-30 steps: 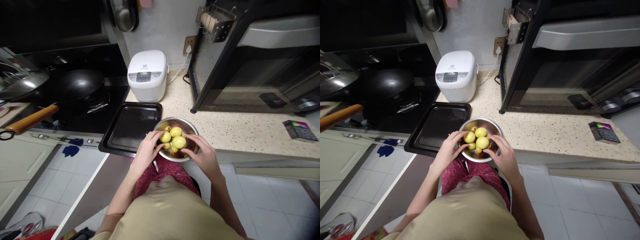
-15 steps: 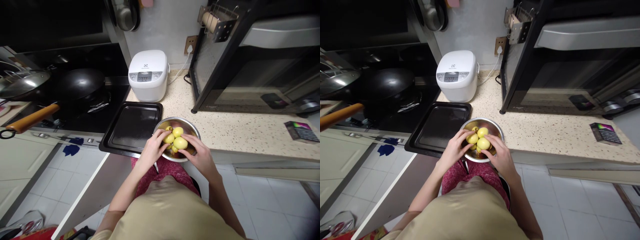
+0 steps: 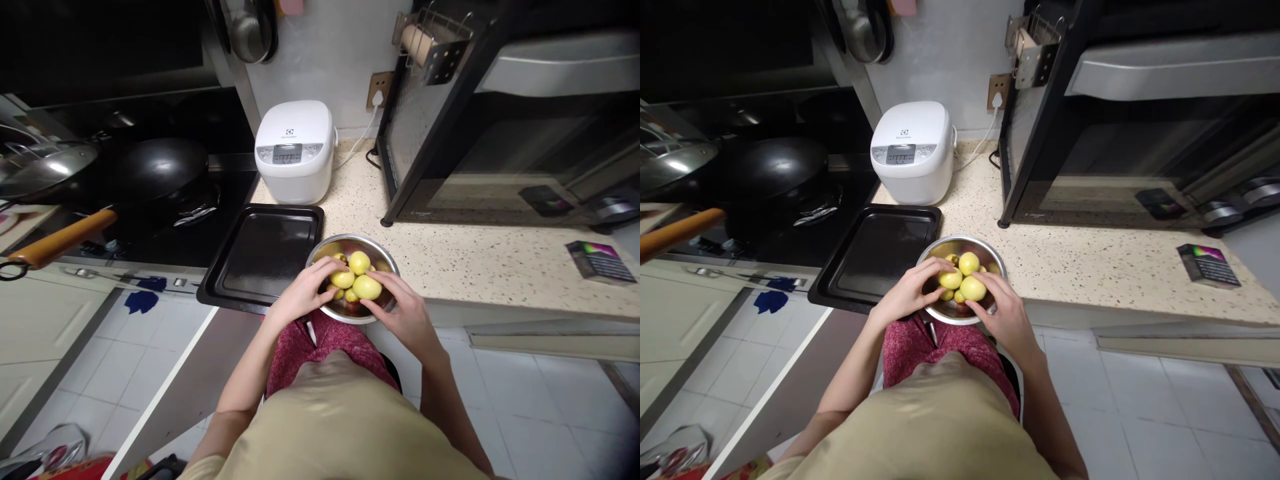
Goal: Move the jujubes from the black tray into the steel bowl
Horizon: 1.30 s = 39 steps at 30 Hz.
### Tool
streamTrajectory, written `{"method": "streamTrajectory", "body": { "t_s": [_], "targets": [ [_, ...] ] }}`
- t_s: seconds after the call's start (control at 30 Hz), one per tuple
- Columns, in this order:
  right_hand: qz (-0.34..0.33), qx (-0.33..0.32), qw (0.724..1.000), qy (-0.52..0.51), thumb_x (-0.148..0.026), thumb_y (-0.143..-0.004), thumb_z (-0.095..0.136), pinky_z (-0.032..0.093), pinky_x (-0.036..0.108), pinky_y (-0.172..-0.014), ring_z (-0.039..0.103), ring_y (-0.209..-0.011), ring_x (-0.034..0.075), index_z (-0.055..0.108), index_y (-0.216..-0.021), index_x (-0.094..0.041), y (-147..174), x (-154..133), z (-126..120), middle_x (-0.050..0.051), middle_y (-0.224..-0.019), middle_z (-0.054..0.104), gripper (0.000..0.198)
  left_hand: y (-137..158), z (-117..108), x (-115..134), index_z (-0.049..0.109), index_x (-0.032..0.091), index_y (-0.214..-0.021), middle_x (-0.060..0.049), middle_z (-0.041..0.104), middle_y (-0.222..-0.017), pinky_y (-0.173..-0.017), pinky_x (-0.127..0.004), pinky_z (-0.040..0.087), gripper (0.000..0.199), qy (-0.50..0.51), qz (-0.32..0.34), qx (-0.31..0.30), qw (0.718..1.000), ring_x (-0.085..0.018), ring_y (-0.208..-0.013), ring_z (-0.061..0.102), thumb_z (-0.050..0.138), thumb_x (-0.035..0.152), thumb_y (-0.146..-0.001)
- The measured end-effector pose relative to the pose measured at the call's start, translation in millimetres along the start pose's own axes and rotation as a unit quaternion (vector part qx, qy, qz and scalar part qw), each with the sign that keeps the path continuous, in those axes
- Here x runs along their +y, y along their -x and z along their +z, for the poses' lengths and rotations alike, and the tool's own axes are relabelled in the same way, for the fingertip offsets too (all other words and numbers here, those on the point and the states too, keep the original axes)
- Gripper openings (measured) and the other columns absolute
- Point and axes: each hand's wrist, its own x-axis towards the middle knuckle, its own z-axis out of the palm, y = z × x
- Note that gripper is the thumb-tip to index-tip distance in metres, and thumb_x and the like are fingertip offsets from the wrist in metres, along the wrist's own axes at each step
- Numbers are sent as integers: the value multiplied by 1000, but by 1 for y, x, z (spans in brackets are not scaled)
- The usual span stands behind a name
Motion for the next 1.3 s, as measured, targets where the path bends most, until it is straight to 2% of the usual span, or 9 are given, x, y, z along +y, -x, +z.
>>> {"method": "streamTrajectory", "body": {
  "t_s": [0.13,0.4,0.7,1.07,1.3],
  "targets": [
    [2,-2,1000,-1,-35,-94,72,57,46,-107,67,-124,29,61,-140,-27,0,2,-1,11,-134,69,48,2,5,-1,54,24,-143,-12,61,-142,-117,-46,46,41,-4,-6,-14,1000,-27,-138,57,57,21,-102],
    [8,-6,1000,0,-42,-93,72,57,47,-107,68,-124,29,62,-139,-27,-1,3,-3,11,-133,70,49,11,6,-2,49,26,-151,-14,53,-154,-119,-47,45,47,-28,-12,1,1000,-27,-143,53,56,26,-104],
    [4,10,1000,-10,-38,-95,70,57,50,-106,69,-121,30,66,-133,-27,-5,-2,3,11,-129,73,39,12,4,-1,53,24,-147,-13,60,-146,-117,-45,49,44,-47,-28,32,998,-26,-137,59,58,24,-103],
    [6,-10,1000,-14,-34,-95,70,57,47,-107,68,-124,29,63,-137,-28,-9,-1,4,9,-133,71,44,15,5,-1,51,26,-150,-12,56,-152,-120,-46,46,48,-41,-29,45,998,-26,-141,56,58,23,-103],
    [19,-1,1000,-19,-39,-94,71,57,48,-106,68,-122,30,65,-134,-27,-6,-3,1,9,-131,72,42,17,1,1,49,25,-151,-13,55,-153,-120,-46,46,49,-51,-36,42,997,-26,-141,55,58,23,-103]
  ]
}}
